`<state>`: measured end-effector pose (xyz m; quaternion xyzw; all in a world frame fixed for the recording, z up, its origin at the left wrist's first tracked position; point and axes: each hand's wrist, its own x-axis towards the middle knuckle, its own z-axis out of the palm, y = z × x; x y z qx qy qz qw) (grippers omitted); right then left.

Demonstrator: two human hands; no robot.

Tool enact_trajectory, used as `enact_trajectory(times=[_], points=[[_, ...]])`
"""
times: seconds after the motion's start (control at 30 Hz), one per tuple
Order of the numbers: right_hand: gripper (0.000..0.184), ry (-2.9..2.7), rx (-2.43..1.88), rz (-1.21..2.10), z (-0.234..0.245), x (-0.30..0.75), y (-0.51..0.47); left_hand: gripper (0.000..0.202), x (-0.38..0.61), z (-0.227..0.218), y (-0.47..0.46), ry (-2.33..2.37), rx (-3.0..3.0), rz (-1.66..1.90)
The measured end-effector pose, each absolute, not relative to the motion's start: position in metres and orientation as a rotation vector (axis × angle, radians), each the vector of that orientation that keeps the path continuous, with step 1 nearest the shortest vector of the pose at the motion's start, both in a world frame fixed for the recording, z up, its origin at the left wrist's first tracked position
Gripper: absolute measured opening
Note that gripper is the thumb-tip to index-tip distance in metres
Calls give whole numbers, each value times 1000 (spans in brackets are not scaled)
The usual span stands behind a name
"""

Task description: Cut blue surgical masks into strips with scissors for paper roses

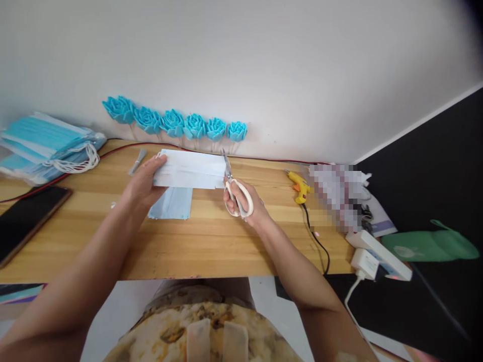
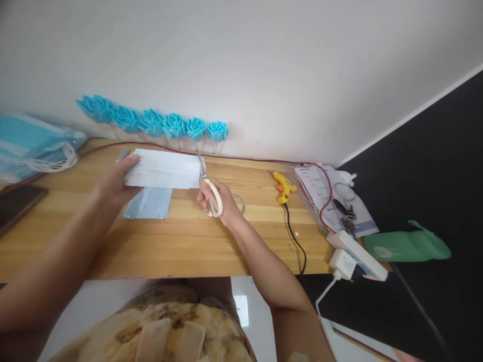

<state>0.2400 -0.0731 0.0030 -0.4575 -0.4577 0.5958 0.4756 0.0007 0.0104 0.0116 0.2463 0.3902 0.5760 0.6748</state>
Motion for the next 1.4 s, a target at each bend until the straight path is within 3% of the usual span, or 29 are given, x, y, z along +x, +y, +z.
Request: enact_trajectory(times=[0.13, 0.2, 0.37, 0.57, 0.8, 1.03, 1.23, 1.4], points=[[53, -1116, -1068, 1506, 5, 233, -77, 22, 13, 21, -4, 625, 529, 1407], [52, -1109, -1053, 1517, 6, 231, -79, 39, 25, 21, -16, 477, 678, 1356], [55, -1071, -1050, 1531, 7, 228, -81, 64, 47, 4, -39, 516, 897, 1190], [55, -1097, -1071, 1569, 0, 225, -81, 53, 48, -4, -36, 715, 904, 1118], [46, -1132, -974, 1595, -6, 226, -81, 54, 45, -1, -35, 859, 784, 1218], [50, -1148, -895, 1683, -12, 231, -79, 43, 41, -2, -28, 878, 724, 1382], [63, -1359, -835, 1905, -8, 236, -81, 29, 20, 1, -6, 939, 704, 1561], [66, -1560, -568, 2008, -2, 244, -82, 28, 2, -1, 10, 1014, 634, 1645]])
